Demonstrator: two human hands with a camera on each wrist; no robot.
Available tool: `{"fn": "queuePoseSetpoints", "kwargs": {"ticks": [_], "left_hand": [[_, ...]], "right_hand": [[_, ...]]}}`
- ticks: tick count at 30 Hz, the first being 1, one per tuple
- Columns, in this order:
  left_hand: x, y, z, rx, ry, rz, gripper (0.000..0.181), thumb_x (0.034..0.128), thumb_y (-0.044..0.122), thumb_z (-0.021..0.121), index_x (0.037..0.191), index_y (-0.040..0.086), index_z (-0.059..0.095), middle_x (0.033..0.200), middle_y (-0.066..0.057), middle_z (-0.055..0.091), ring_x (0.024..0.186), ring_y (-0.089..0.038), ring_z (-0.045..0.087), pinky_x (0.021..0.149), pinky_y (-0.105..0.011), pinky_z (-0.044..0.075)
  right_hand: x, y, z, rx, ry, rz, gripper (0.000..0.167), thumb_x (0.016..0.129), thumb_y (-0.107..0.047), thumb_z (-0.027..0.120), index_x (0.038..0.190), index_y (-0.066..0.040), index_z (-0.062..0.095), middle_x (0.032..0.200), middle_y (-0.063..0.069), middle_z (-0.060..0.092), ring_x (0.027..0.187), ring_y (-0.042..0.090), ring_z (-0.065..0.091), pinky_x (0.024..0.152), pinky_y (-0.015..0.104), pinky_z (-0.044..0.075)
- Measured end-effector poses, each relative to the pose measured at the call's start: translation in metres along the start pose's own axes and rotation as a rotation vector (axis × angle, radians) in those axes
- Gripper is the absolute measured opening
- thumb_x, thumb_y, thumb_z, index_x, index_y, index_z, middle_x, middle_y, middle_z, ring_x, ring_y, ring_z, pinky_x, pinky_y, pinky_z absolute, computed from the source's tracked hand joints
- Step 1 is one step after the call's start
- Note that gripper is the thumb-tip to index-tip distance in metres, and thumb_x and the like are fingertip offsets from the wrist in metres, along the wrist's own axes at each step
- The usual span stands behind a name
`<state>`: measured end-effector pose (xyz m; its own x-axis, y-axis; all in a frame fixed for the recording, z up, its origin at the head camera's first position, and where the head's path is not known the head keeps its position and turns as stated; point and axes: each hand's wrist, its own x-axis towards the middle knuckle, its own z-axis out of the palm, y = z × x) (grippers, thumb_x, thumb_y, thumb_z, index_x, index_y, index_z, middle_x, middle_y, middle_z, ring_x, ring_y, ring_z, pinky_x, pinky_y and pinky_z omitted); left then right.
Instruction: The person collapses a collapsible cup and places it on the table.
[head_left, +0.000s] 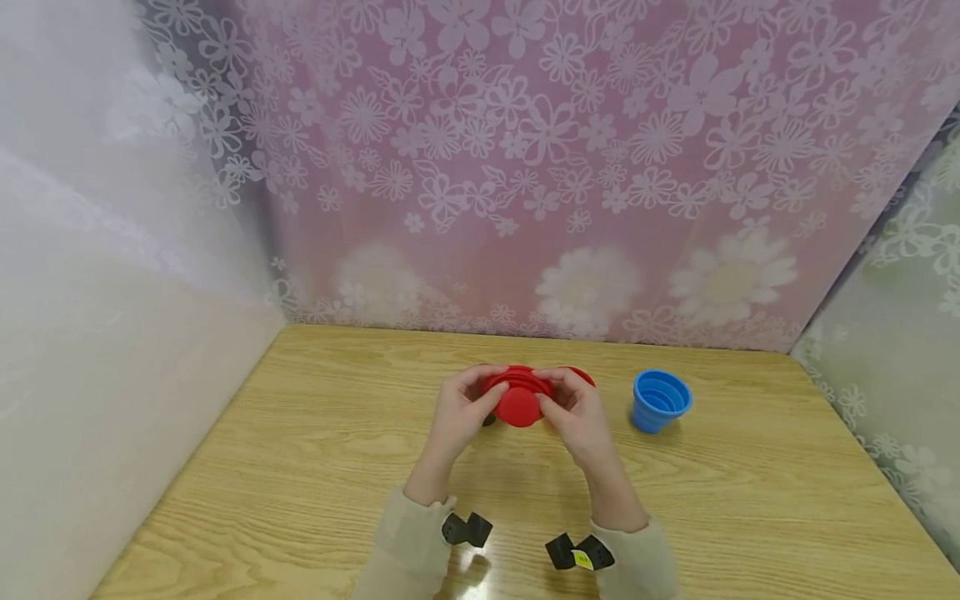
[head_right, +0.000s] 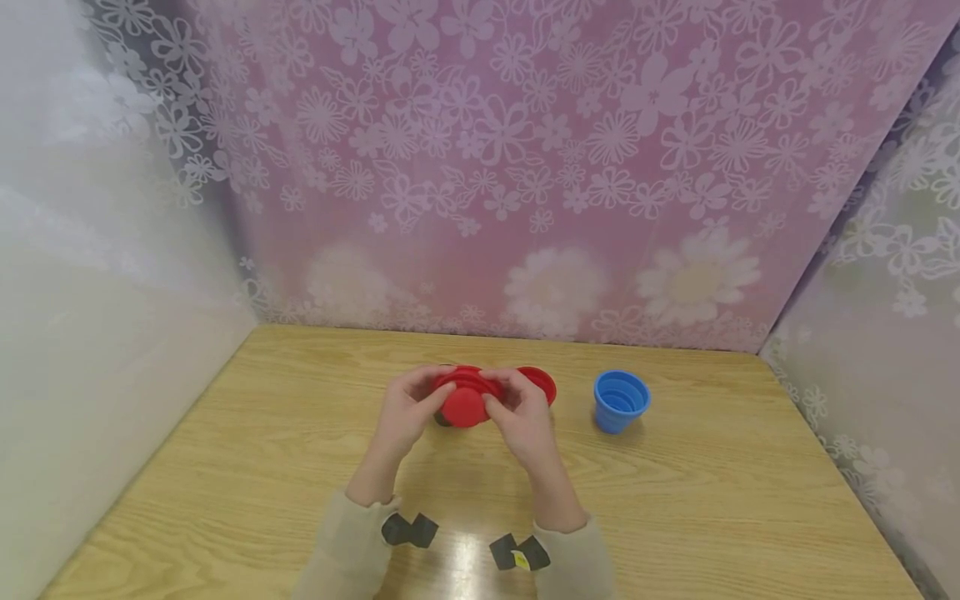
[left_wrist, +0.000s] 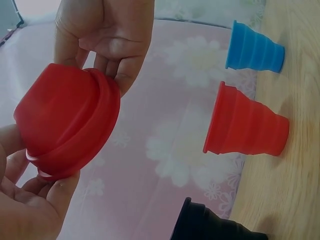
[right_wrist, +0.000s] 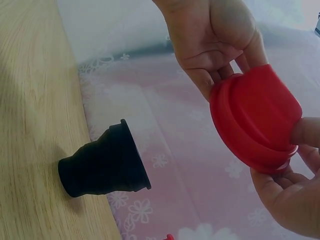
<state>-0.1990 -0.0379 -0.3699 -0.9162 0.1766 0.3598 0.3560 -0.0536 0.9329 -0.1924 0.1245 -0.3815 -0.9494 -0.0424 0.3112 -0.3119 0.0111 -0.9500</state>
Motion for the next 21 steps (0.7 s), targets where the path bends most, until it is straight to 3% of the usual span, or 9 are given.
{"fn": "queuePoseSetpoints", "kwargs": {"ticks": [5, 10, 15, 21], "left_hand": [[0.003, -0.010, -0.001, -0.027, -0.021, -0.039, 0.024, 0.0850, 0.001, 0.057, 0.107, -0.007, 0.058, 0.099, -0.020, 0.060, 0.083, -0.020, 0.058, 0.069, -0.027, 0.051], [0.005, -0.020, -0.004, -0.157, -0.093, -0.085, 0.031, 0.0851, -0.001, 0.055, 0.115, -0.007, 0.053, 0.104, -0.020, 0.057, 0.084, -0.016, 0.058, 0.070, -0.025, 0.050], [0.004, -0.019, -0.006, -0.269, -0.177, -0.058, 0.036, 0.0844, -0.007, 0.051, 0.120, -0.010, 0.047, 0.107, -0.019, 0.055, 0.086, -0.016, 0.056, 0.069, -0.023, 0.049], [0.003, -0.019, -0.006, -0.306, -0.200, -0.039, 0.038, 0.0852, -0.006, 0.050, 0.122, -0.011, 0.044, 0.107, -0.018, 0.055, 0.087, -0.015, 0.057, 0.070, -0.024, 0.049]], "right_hand": [[0.002, 0.000, 0.000, 0.000, 0.049, -0.024, 0.026, 0.081, 0.015, 0.051, 0.106, 0.010, 0.055, 0.097, 0.022, 0.055, 0.076, 0.015, 0.055, 0.063, 0.023, 0.050], [0.001, -0.002, -0.002, 0.015, 0.112, 0.033, 0.026, 0.082, 0.014, 0.051, 0.107, 0.009, 0.055, 0.097, 0.018, 0.056, 0.078, 0.015, 0.056, 0.065, 0.023, 0.050], [0.002, -0.004, -0.004, 0.025, 0.147, 0.099, 0.026, 0.083, 0.012, 0.051, 0.109, 0.008, 0.055, 0.097, 0.016, 0.056, 0.078, 0.015, 0.056, 0.065, 0.024, 0.051], [0.003, -0.004, -0.004, 0.039, 0.165, 0.127, 0.027, 0.083, 0.011, 0.052, 0.110, 0.008, 0.054, 0.099, 0.019, 0.055, 0.079, 0.015, 0.057, 0.066, 0.025, 0.051]]}}
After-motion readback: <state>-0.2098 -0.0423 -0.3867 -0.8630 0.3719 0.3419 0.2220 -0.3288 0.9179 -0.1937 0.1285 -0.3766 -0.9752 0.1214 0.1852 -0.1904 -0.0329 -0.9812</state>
